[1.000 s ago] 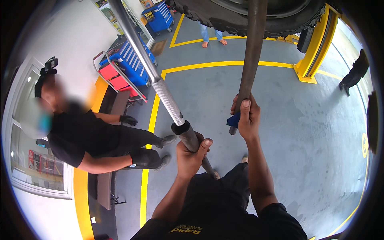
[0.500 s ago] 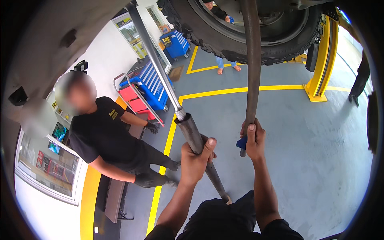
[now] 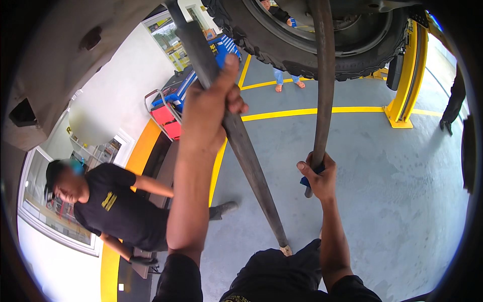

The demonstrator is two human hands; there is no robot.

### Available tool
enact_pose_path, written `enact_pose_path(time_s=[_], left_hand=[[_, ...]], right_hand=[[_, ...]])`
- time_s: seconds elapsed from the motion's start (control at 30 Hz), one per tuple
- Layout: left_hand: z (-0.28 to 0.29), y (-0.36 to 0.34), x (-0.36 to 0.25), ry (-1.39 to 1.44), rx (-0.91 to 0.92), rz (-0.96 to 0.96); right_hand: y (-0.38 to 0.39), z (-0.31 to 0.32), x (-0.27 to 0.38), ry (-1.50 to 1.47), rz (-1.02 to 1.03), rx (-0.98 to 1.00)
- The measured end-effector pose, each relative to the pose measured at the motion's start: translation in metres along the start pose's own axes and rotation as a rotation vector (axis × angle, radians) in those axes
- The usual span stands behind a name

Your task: The person uses two metal pry bars to apply leverage to components on the underside of a vehicle's front suspension near the tire.

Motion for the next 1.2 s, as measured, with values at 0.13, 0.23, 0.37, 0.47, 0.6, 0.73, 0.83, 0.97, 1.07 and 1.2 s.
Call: enact_pose_path(time_s=[0.13,0.23,0.37,0.47,0.6,0.73,0.83,0.97,1.07,1.2], left_hand=[[0.009,-0.036,-0.032,0.041,0.03,-0.029],[0.006,-0.047,-0.043,0.078,0.067,-0.099],[0.002,-0.045,-0.043,0.056,0.012,-0.152],[0.012,-0.046,-0.03,-0.011,-0.092,-0.224],[0.026,-0.054,-0.027,0.288,0.057,-0.207],[-0.03,-0.038,-0.03,0.028,-0.151,-0.319],[-0.031,-0.031,-0.037,-0.02,-0.252,-0.268],[-0.028,-0.032,-0.043,0.068,-0.299,-0.208],[-0.008,-0.035,-0.033,-0.076,-0.274,-0.289],[-0.012,-0.027,-0.027,-0.098,-0.328,-0.27]], right_hand=[[-0.005,0.008,-0.005,-0.032,0.032,0.117],[-0.005,0.017,-0.009,-0.055,-0.048,0.219],[-0.001,0.003,0.013,0.093,0.088,0.288],[0.002,0.0,0.008,-0.035,0.042,0.328],[-0.022,0.011,-0.026,-0.005,-0.046,0.408],[-0.067,0.021,-0.046,-0.649,0.11,1.141],[-0.086,-0.008,-0.037,-0.733,0.206,1.518],[-0.101,-0.017,-0.044,-0.984,0.08,1.805],[-0.106,-0.027,-0.041,-1.04,0.043,1.956],[-0.099,-0.036,-0.04,-1.147,0.004,2.031]])
Point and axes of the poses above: each hand's wrist, its own y-axis away from the middle knuckle, its own z-axis out of the back of the hand, x = y × z, the point moved 1 cm from there along -y, towards the middle knuckle, and after that the axes turned 12 degrees about x, right-handed, at the moved point
